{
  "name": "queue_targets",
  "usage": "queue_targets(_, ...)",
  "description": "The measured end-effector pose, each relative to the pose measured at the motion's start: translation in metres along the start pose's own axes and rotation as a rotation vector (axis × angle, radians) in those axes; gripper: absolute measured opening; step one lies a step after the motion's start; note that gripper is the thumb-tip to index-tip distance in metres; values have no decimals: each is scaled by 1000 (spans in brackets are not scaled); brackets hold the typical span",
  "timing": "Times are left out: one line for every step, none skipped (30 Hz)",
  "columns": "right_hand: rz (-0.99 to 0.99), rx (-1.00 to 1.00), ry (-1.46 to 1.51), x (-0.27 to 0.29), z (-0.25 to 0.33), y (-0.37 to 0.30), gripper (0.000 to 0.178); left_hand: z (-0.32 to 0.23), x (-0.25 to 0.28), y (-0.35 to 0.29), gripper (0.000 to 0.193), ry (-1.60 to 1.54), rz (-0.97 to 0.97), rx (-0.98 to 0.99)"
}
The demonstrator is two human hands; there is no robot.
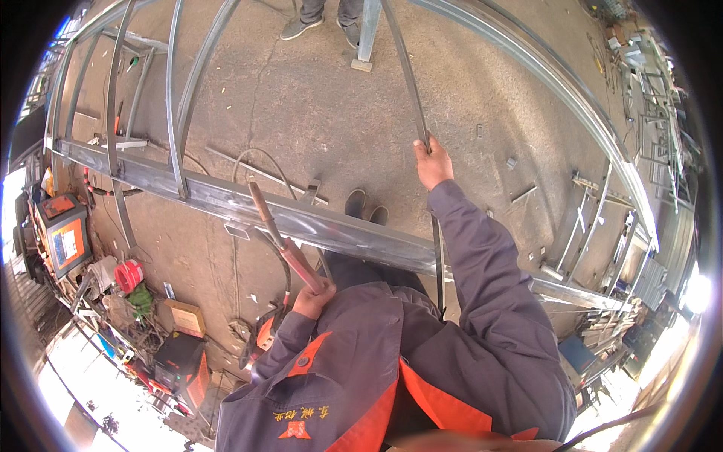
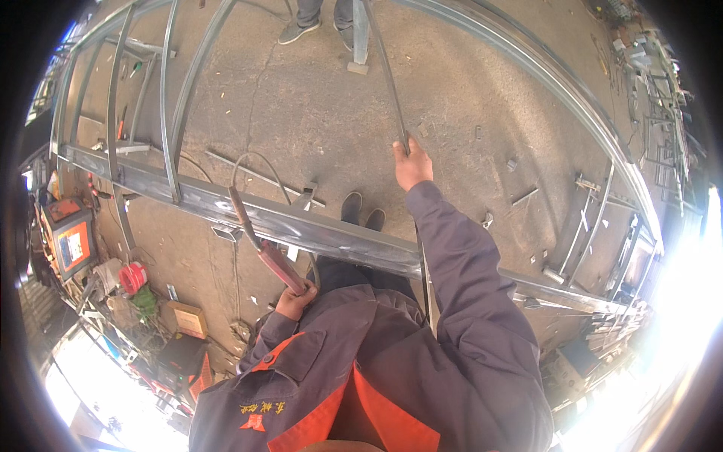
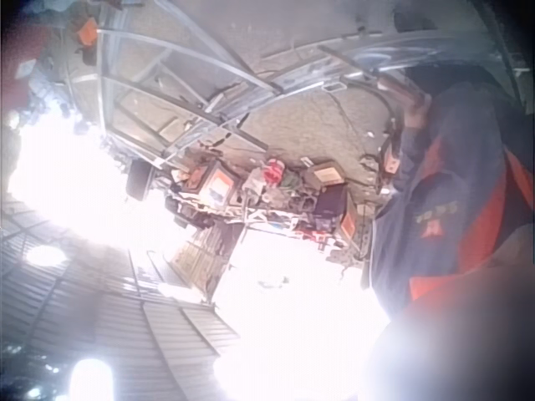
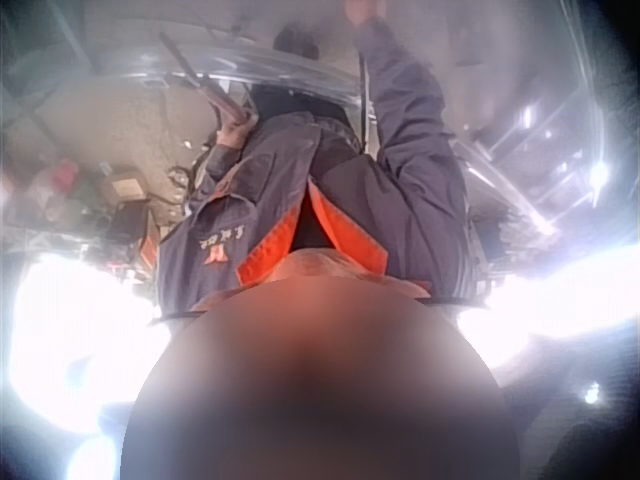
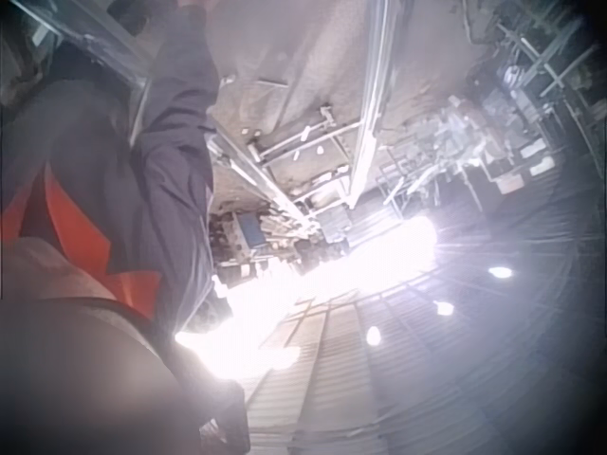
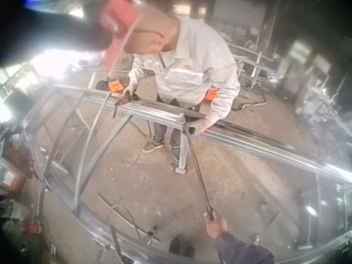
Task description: The person welds metal frame components using a welding torch, repeatedly positioning and tacking metal bars and brackets onto a larger frame. The person adjusts pieces, welds joints, and repositions the torch to complete multiple welds on the structure.
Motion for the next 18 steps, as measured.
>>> queue_targets(-14,15,-29,1,1,-1,55,-1,0,0,18,14,5,-11)
queue_targets(-31,29,-56,2,3,-1,56,-1,0,0,18,5,2,0)
queue_targets(-42,37,-64,2,4,-2,56,-2,0,0,18,10,4,14)
queue_targets(-56,43,-70,2,5,-2,56,-2,0,0,18,18,9,29)
queue_targets(-70,46,-76,3,5,-3,56,-5,-1,0,17,26,8,20)
queue_targets(-75,51,-68,3,5,-3,56,-8,-2,1,16,35,9,10)
queue_targets(-80,55,-60,3,6,-4,55,-12,-4,2,15,53,17,2)
queue_targets(-81,50,-54,3,6,-5,55,-15,-4,2,15,64,9,5)
queue_targets(-82,42,-52,3,5,-5,54,-19,-5,2,15,82,4,11)
queue_targets(-78,26,-50,3,5,-6,54,-22,-5,2,15,114,-2,26)
queue_targets(-76,24,-41,3,5,-7,53,-25,-7,2,14,82,3,26)
queue_targets(-80,14,-41,4,5,-8,52,-28,-8,1,13,64,8,38)
queue_targets(-86,16,-34,5,6,-9,52,-30,-9,0,13,58,9,42)
queue_targets(-92,18,-28,6,7,-10,51,-32,-10,0,12,51,6,37)
queue_targets(-95,16,-29,6,8,-11,51,-34,-11,0,11,56,0,25)
queue_targets(-98,15,-30,6,8,-12,51,-36,-12,1,11,67,4,-1)
queue_targets(-100,15,-31,7,9,-13,51,-34,-12,1,10,58,-6,9)
queue_targets(-107,25,-20,8,10,-14,51,-33,-12,2,10,53,-9,8)
Point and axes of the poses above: each hand's wrist, its own y-axis towards the middle knuckle, its own x-axis out of the back of the hand, z = x × y, the point moved 8 cm from there along y, towards the middle knuckle, and after that the axes turned 15 degrees about -x, right-handed, at the moved point
